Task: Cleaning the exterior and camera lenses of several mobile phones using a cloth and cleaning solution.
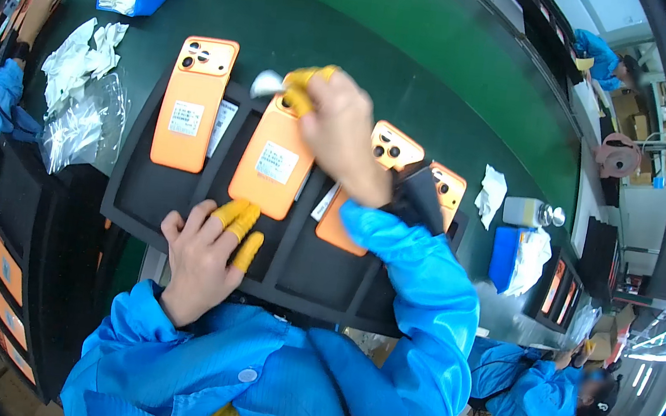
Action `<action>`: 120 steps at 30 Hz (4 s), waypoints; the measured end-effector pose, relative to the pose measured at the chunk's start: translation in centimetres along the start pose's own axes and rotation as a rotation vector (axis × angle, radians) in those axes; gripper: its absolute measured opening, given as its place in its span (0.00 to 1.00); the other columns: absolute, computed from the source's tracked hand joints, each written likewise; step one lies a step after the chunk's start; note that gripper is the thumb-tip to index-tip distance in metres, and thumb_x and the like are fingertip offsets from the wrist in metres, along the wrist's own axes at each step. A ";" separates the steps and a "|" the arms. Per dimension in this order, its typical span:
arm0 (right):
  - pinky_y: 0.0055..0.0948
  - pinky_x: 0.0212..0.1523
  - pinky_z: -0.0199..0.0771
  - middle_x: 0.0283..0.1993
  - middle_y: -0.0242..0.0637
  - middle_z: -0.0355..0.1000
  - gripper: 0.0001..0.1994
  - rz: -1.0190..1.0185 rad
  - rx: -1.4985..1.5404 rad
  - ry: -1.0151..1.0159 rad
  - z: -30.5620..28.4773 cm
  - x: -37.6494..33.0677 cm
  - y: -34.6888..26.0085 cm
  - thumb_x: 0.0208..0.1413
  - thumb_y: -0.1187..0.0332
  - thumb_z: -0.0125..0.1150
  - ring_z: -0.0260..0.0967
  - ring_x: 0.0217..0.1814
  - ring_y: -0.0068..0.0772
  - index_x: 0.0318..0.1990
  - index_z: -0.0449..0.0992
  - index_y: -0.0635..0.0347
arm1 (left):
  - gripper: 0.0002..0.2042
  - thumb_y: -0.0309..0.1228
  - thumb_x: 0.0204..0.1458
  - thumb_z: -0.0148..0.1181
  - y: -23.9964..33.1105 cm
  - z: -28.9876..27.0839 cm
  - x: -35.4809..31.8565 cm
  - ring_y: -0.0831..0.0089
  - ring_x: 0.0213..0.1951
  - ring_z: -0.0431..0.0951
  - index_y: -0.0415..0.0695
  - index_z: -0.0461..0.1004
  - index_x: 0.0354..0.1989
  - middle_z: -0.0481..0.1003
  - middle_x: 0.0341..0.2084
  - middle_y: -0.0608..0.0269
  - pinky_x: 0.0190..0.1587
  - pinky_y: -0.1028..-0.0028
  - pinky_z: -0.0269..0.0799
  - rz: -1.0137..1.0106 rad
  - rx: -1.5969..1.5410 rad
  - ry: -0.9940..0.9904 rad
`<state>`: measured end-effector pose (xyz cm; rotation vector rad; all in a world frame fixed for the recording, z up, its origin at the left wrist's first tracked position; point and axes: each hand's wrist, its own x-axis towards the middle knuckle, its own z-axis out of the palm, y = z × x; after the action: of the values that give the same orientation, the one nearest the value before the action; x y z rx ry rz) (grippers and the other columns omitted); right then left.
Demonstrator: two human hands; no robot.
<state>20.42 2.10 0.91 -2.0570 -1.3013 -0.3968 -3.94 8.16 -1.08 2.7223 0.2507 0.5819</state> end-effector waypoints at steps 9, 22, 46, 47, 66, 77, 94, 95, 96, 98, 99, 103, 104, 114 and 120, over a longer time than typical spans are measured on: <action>0.39 0.33 0.73 0.32 0.43 0.71 0.09 0.016 -0.010 -0.064 0.8 0.1 0.0 0.48 0.78 0.64 0.71 0.33 0.47 0.39 0.77 0.62 | 0.09 0.35 0.46 0.66 -0.5 0.7 -0.2 0.63 0.45 0.72 0.44 0.81 0.33 0.76 0.34 0.64 0.45 0.59 0.52 -0.004 -0.002 -0.030; 0.43 0.33 0.72 0.31 0.46 0.64 0.08 -0.059 -0.143 -0.102 0.8 -2.2 -2.0 0.44 0.82 0.58 0.68 0.35 0.50 0.33 0.71 0.63 | 0.08 0.34 0.42 0.68 -0.3 0.8 0.1 0.63 0.43 0.72 0.44 0.81 0.29 0.76 0.33 0.63 0.45 0.59 0.51 -0.014 -0.043 -0.025; 0.43 0.33 0.73 0.34 0.46 0.66 0.11 0.051 -0.240 -0.045 -0.2 -2.2 0.6 0.45 0.82 0.58 0.69 0.37 0.51 0.38 0.73 0.64 | 0.06 0.34 0.39 0.67 -0.2 1.7 -0.5 0.65 0.45 0.71 0.49 0.79 0.24 0.72 0.30 0.66 0.43 0.58 0.45 -0.025 0.059 0.098; 0.44 0.34 0.74 0.35 0.46 0.67 0.13 0.026 -0.211 0.050 -0.7 -0.4 1.4 0.45 0.83 0.58 0.69 0.38 0.52 0.40 0.73 0.63 | 0.06 0.34 0.41 0.67 -0.2 1.5 -0.6 0.65 0.45 0.70 0.47 0.80 0.26 0.74 0.32 0.65 0.43 0.58 0.46 -0.034 0.060 0.077; 0.40 0.32 0.72 0.32 0.44 0.67 0.12 0.027 -0.090 -0.187 -0.7 -6.0 -2.7 0.43 0.81 0.62 0.69 0.35 0.48 0.38 0.73 0.63 | 0.07 0.37 0.41 0.66 -0.1 1.8 -0.6 0.65 0.43 0.71 0.49 0.77 0.20 0.74 0.28 0.66 0.40 0.60 0.43 -0.054 0.166 0.157; 0.43 0.32 0.70 0.29 0.48 0.66 0.08 0.141 -0.109 -0.010 -1.2 -2.6 -0.3 0.45 0.84 0.57 0.67 0.33 0.54 0.34 0.71 0.66 | 0.07 0.37 0.40 0.66 0.0 1.9 -1.4 0.61 0.49 0.67 0.49 0.79 0.21 0.75 0.31 0.63 0.40 0.59 0.42 -0.069 0.156 0.101; 0.40 0.32 0.70 0.26 0.43 0.63 0.10 -0.061 -0.066 -0.308 -1.4 -8.4 -7.7 0.38 0.80 0.62 0.67 0.32 0.47 0.31 0.70 0.64 | 0.06 0.37 0.38 0.66 0.3 2.0 -1.5 0.61 0.51 0.67 0.50 0.80 0.22 0.73 0.30 0.65 0.37 0.60 0.42 -0.128 0.146 0.116; 0.41 0.32 0.70 0.25 0.42 0.62 0.09 -0.095 -0.014 -0.336 -1.3 -9.1 -8.8 0.38 0.80 0.63 0.66 0.32 0.46 0.30 0.70 0.64 | 0.06 0.37 0.38 0.66 0.3 1.9 -1.6 0.61 0.50 0.68 0.50 0.80 0.22 0.73 0.29 0.65 0.37 0.60 0.42 -0.135 0.139 0.111; 0.40 0.32 0.70 0.26 0.42 0.63 0.09 -0.075 -0.012 -0.360 -1.2 -9.5 -8.7 0.38 0.80 0.62 0.66 0.32 0.46 0.29 0.69 0.64 | 0.06 0.36 0.38 0.66 0.3 1.9 -1.8 0.61 0.49 0.68 0.49 0.79 0.22 0.74 0.28 0.65 0.37 0.60 0.42 -0.141 0.132 0.107; 0.41 0.31 0.70 0.29 0.45 0.64 0.12 -0.102 -0.062 -0.367 -1.6 -8.0 -7.0 0.37 0.82 0.61 0.66 0.32 0.49 0.33 0.71 0.66 | 0.06 0.36 0.38 0.66 0.3 2.1 -1.8 0.62 0.48 0.70 0.49 0.79 0.21 0.73 0.26 0.66 0.37 0.60 0.42 -0.142 0.139 0.147; 0.41 0.30 0.70 0.31 0.46 0.65 0.13 -0.119 -0.083 -0.366 -1.5 -6.9 -5.6 0.36 0.83 0.60 0.67 0.32 0.50 0.35 0.72 0.67 | 0.07 0.36 0.38 0.66 0.2 2.3 -1.7 0.62 0.47 0.70 0.48 0.79 0.21 0.73 0.25 0.66 0.37 0.60 0.42 -0.142 0.150 0.168; 0.44 0.31 0.70 0.32 0.46 0.66 0.13 -0.037 -0.263 -0.139 -0.3 -3.2 -1.5 0.40 0.84 0.59 0.68 0.34 0.51 0.37 0.72 0.65 | 0.07 0.36 0.38 0.66 0.1 2.4 -1.3 0.63 0.46 0.71 0.47 0.77 0.19 0.73 0.22 0.66 0.37 0.60 0.42 -0.119 0.137 0.214; 0.44 0.32 0.71 0.32 0.45 0.66 0.13 -0.018 -0.266 -0.119 -0.3 -2.9 -1.5 0.41 0.84 0.59 0.68 0.34 0.51 0.37 0.72 0.64 | 0.07 0.36 0.38 0.66 0.1 2.3 -1.3 0.63 0.46 0.71 0.47 0.77 0.19 0.73 0.22 0.65 0.37 0.60 0.42 -0.116 0.126 0.211; 0.37 0.34 0.71 0.27 0.39 0.65 0.10 -0.209 0.097 -0.465 -0.2 -6.1 -6.7 0.43 0.77 0.62 0.68 0.34 0.41 0.37 0.76 0.61 | 0.05 0.31 0.40 0.66 -0.9 1.4 -1.5 0.63 0.45 0.73 0.45 0.77 0.23 0.75 0.28 0.64 0.46 0.60 0.50 -0.088 -0.078 0.274; 0.36 0.38 0.72 0.28 0.39 0.65 0.10 -0.257 0.079 -0.528 -2.6 -7.9 -6.9 0.42 0.77 0.62 0.69 0.36 0.40 0.35 0.76 0.60 | 0.27 0.33 0.48 0.64 -5.2 -1.2 -0.7 0.51 0.60 0.59 0.40 0.68 0.58 0.65 0.58 0.50 0.57 0.55 0.49 -0.510 0.250 0.192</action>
<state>10.97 -3.06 0.84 -2.0036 -1.8678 0.1037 -5.59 13.16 -2.24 2.6652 1.0906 0.6917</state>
